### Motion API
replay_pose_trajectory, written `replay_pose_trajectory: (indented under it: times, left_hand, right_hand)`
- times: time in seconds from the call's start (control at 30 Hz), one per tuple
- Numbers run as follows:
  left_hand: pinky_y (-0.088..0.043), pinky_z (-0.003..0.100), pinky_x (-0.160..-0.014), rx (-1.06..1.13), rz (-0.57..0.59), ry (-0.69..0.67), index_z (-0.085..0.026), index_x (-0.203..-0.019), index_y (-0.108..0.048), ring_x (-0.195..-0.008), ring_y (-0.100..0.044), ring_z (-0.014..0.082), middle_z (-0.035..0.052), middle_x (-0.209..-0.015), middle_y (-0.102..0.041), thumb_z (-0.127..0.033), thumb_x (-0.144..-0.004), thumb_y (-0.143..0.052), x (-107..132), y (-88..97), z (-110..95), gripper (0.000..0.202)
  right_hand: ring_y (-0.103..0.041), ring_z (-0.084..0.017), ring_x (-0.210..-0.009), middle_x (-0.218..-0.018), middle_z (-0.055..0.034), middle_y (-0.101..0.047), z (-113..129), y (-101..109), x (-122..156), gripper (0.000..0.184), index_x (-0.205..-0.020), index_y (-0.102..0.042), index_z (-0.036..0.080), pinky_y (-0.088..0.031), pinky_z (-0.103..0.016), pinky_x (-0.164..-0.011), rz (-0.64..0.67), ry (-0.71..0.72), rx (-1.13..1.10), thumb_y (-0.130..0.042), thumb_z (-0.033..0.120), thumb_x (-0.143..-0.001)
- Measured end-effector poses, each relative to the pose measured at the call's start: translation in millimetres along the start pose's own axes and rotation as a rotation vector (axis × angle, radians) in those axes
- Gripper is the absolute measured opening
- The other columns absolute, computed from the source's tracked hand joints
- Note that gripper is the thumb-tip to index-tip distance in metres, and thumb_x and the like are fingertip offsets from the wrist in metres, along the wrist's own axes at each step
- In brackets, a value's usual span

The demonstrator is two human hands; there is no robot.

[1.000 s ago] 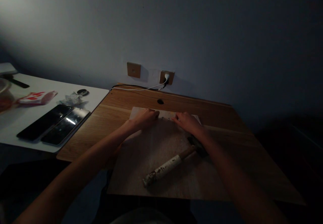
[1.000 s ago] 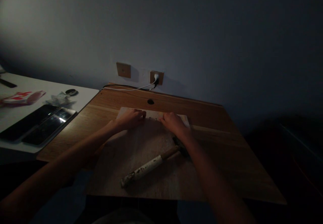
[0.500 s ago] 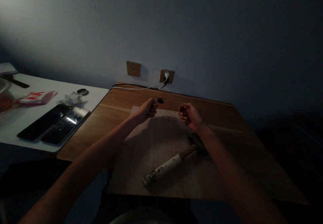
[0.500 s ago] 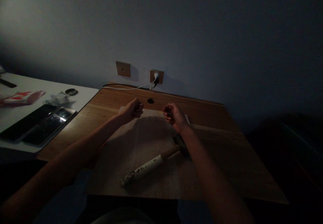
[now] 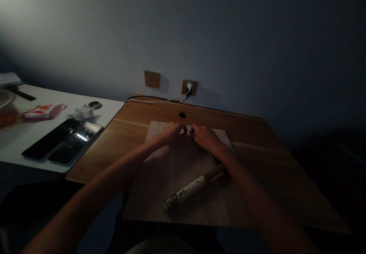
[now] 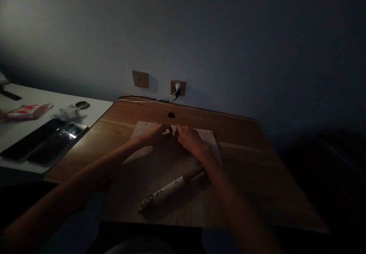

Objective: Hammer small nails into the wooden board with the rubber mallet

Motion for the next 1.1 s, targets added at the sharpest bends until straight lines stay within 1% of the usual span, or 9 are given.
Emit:
replay_pose_trajectory:
  times: [0.17, 0.3, 0.37, 0.53, 0.63, 0.73, 0.83, 1.0, 1.1]
  left_hand:
    - [-0.042, 0.03, -0.073, 0.097, -0.022, 0.016, -0.02, -0.077, -0.065, -0.076, -0.061, 0.0224, 0.0051, -0.075, -0.063, -0.014, -0.075, -0.072, -8.4, -0.2, -9.7, 0.009]
    - [-0.035, 0.024, -0.056, 0.697, -0.109, 0.322, -0.02, -0.063, -0.049, -0.054, -0.043, 0.0124, -0.0027, -0.058, -0.041, -0.023, -0.087, -0.056, -16.6, 0.1, -16.7, 0.025]
    - [-0.028, 0.021, -0.046, 1.031, -0.062, 0.447, -0.02, -0.063, -0.044, -0.046, -0.033, 0.0096, -0.0048, -0.056, -0.032, -0.028, -0.095, -0.041, -14.2, -3.7, -21.5, 0.032]
    - [-0.03, 0.016, -0.039, 1.697, 0.125, 0.663, -0.015, -0.075, -0.054, -0.05, -0.047, 0.0095, 0.0027, -0.065, -0.052, -0.037, -0.096, -0.044, 8.3, -23.7, -35.6, 0.032]
    - [-0.036, 0.016, -0.041, 1.789, 0.076, 0.632, -0.016, -0.075, -0.054, -0.052, -0.052, 0.0102, 0.0013, -0.065, -0.054, -0.038, -0.092, -0.058, 20.2, -32.3, -40.1, 0.028]
    - [-0.029, 0.014, -0.037, 1.831, -0.005, 0.584, -0.017, -0.071, -0.051, -0.046, -0.047, 0.0073, -0.0028, -0.061, -0.049, -0.036, -0.089, -0.063, 28.5, -33.4, -40.7, 0.029]
    - [-0.023, 0.012, -0.033, 1.812, 0.019, 0.591, -0.017, -0.073, -0.051, -0.044, -0.048, 0.007, -0.0022, -0.061, -0.05, -0.035, -0.092, -0.059, 36.3, -30.1, -39.6, 0.027]
    - [-0.018, 0.011, -0.032, 1.739, 0.149, 0.599, -0.016, -0.077, -0.053, -0.045, -0.046, 0.0061, -0.0007, -0.065, -0.053, -0.037, -0.091, -0.058, 47.2, -22.6, -40.7, 0.026]
    - [-0.021, 0.012, -0.036, 1.645, 0.126, 0.597, -0.015, -0.074, -0.053, -0.046, -0.043, 0.0049, -0.0014, -0.066, -0.051, -0.033, -0.086, -0.062, 49.1, -15.8, -36.7, 0.022]
  right_hand:
    - [-0.051, -0.017, -0.059, -0.06, 0.0013, -0.048, 6.3, 14.0, -2.7, 0.014, -0.074, -0.046, 0.026, -0.039, -0.027, -0.058, -0.072, -0.02, -0.206, -0.047, 0.031, -0.087]
    - [-0.023, -0.013, -0.04, -0.051, 0.0081, -0.023, 7.5, 25.1, 0.5, 0.02, -0.072, -0.034, 0.028, -0.024, -0.025, -0.041, -0.074, -0.048, -0.4, -0.03, 0.039, -0.089]
    - [-0.02, -0.012, -0.04, -0.051, 0.0086, -0.021, 11.9, 28.9, 3.3, 0.024, -0.07, -0.032, 0.028, -0.021, -0.024, -0.04, -0.073, -0.025, -0.458, -0.03, 0.042, -0.089]
    - [-0.036, -0.012, -0.049, -0.056, 0.0054, -0.037, 43.5, 25.5, 9.6, 0.026, -0.066, -0.04, 0.025, -0.029, -0.025, -0.049, -0.071, 0.127, -0.428, -0.041, 0.036, -0.089]
    - [-0.05, -0.014, -0.064, -0.065, 0.0022, -0.051, 66.4, 17.8, 15.8, 0.022, -0.066, -0.048, 0.023, -0.036, -0.027, -0.062, 0.019, 0.264, -0.356, -0.05, 0.028, -0.087]
    - [-0.054, -0.015, -0.074, -0.074, 0.001, -0.056, 79.4, 14.7, 24.1, 0.02, -0.07, -0.052, 0.022, -0.039, -0.028, -0.073, 0.112, 0.388, -0.288, -0.05, 0.023, -0.09]
    - [-0.059, -0.016, -0.081, -0.086, -0.0012, -0.062, 83.5, 19.4, 32.4, 0.021, -0.086, -0.059, 0.021, -0.042, -0.029, -0.078, 0.163, 0.462, -0.241, -0.042, 0.024, -0.098]
    - [-0.066, -0.018, -0.095, -0.104, -0.0036, -0.068, 84.8, 36.5, 46.0, 0.027, -0.109, -0.062, 0.02, -0.048, -0.032, -0.086, 0.188, 0.43, -0.354, -0.038, 0.03, -0.104]
    - [-0.069, -0.017, -0.092, -0.11, -0.0045, -0.069, 81.1, 45.3, 54.4, 0.027, -0.113, -0.063, 0.021, -0.051, -0.033, -0.085, 0.159, 0.371, -0.422, -0.039, 0.031, -0.104]
Point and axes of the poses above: each hand's wrist, its own x-axis away from the middle knuckle, its own y-axis out of the back of the hand, z = x × y, the point moved 2 cm from there along -x, towards the middle knuckle
